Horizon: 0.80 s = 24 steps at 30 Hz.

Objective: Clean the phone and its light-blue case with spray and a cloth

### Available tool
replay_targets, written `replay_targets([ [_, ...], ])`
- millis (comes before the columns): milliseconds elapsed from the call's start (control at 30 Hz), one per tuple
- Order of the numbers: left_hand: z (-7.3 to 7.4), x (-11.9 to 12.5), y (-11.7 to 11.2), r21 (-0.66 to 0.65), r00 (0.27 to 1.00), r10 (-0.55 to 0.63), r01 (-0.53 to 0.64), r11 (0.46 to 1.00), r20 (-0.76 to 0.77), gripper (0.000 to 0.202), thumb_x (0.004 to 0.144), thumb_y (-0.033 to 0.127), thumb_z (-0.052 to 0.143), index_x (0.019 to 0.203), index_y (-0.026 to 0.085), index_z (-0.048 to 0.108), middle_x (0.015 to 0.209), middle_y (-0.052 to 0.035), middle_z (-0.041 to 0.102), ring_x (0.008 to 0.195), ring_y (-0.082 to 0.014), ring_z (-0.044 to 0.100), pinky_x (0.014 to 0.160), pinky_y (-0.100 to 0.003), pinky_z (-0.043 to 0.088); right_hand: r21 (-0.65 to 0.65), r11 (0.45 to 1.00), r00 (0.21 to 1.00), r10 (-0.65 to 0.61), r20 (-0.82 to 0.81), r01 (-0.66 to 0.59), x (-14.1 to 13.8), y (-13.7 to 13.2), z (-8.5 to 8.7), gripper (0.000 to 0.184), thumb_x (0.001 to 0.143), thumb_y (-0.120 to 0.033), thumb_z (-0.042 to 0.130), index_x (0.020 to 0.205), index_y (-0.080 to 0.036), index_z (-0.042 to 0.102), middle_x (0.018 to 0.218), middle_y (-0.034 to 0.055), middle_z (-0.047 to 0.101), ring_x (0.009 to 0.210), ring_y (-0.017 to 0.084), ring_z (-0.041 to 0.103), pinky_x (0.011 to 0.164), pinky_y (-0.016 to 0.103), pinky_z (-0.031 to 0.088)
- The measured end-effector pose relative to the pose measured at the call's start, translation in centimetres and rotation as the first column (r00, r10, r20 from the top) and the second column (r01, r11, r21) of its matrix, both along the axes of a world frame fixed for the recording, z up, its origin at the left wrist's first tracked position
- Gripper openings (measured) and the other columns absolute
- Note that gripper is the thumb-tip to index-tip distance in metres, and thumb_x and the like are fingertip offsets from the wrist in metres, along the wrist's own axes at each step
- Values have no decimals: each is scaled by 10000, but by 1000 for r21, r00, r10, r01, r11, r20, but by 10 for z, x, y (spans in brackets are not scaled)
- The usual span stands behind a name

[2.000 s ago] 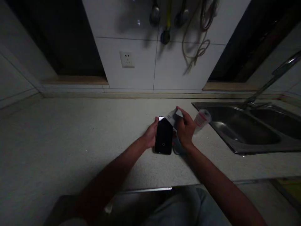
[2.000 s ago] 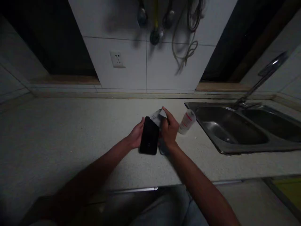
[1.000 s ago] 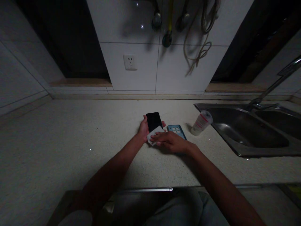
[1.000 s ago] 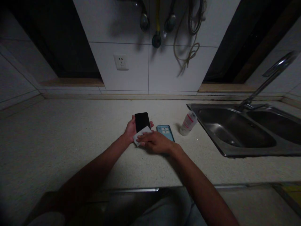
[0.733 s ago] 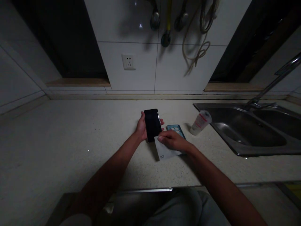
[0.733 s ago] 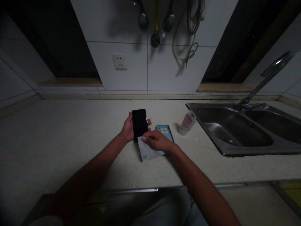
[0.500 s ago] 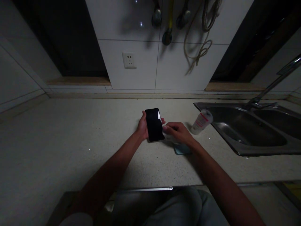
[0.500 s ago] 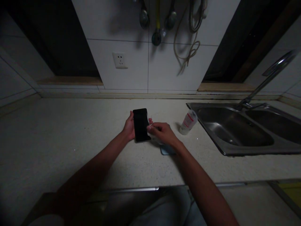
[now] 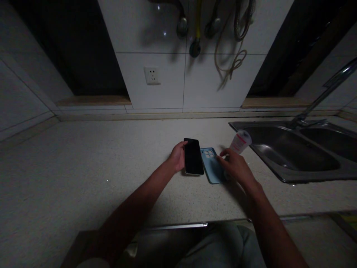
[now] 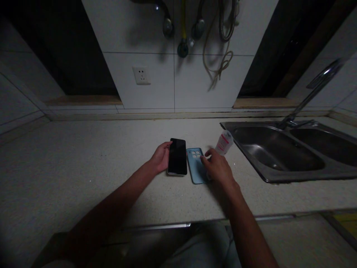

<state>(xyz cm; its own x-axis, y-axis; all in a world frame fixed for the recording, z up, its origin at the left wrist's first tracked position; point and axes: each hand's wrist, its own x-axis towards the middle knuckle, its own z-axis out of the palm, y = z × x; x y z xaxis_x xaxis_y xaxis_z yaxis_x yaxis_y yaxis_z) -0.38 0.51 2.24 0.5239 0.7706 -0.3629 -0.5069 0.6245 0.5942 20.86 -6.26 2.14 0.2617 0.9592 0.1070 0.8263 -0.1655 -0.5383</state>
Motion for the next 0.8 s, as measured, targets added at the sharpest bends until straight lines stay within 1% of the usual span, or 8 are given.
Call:
replay_targets([
  [67,-2,2,-1,-7,1000,13,-13,1000,3,257,909,279,446,934,113,640,747,-93,673,706,-214,665,801,-363,529,-178,982,990,-46,131,69,1,-3,-2,312,876,-452,566,1019,-188,651,891,136,705,781,265,657,632,318,410],
  [100,-3,3,-1,-15,1000,22,-22,1000,2,222,899,251,454,902,117,631,731,-84,663,680,-200,651,781,-343,526,-227,970,983,-38,182,80,1,-3,-2,312,888,-435,558,1033,-180,663,949,163,713,817,281,669,642,327,417],
  [200,-7,4,1,-40,998,55,-56,998,-17,149,873,181,467,840,125,600,679,-63,624,622,-172,604,752,-316,522,-268,963,968,32,247,37,0,3,-5,274,918,-332,504,1003,-151,692,1001,194,722,858,281,686,664,331,431],
  [267,-10,4,2,-54,997,66,-68,996,-39,135,868,150,471,849,117,601,674,-66,615,632,-175,599,758,-318,523,-271,962,966,83,245,-14,-2,7,-8,269,924,-281,476,991,-137,694,991,191,728,857,265,691,668,320,431],
  [367,-14,4,3,-53,995,74,-78,996,-72,140,873,101,480,899,88,618,736,-101,639,696,-189,626,784,-321,523,-259,963,963,131,234,-68,-4,11,-16,268,930,-278,477,1009,-121,680,990,188,731,857,249,689,663,305,422],
  [567,-17,-1,1,131,977,119,-97,987,-176,101,841,10,569,820,90,627,738,-79,638,651,-142,606,730,-290,524,-139,980,981,157,118,-140,-4,12,-28,249,936,-263,477,989,-123,675,961,167,731,837,223,669,682,286,417],
  [700,-15,-6,-2,257,932,71,25,966,-356,137,806,36,646,693,100,600,733,-77,644,656,-147,625,735,-348,557,-89,981,984,174,30,-171,-6,12,-28,244,935,-273,481,951,-134,681,913,140,731,767,205,651,650,278,404],
  [800,-14,-6,-3,333,868,52,133,933,-493,64,787,57,687,753,93,647,800,-89,681,675,-153,649,712,-354,579,-63,974,976,219,-11,-219,-9,11,-28,237,929,-269,479,920,-145,681,883,120,730,748,194,644,647,272,404],
])
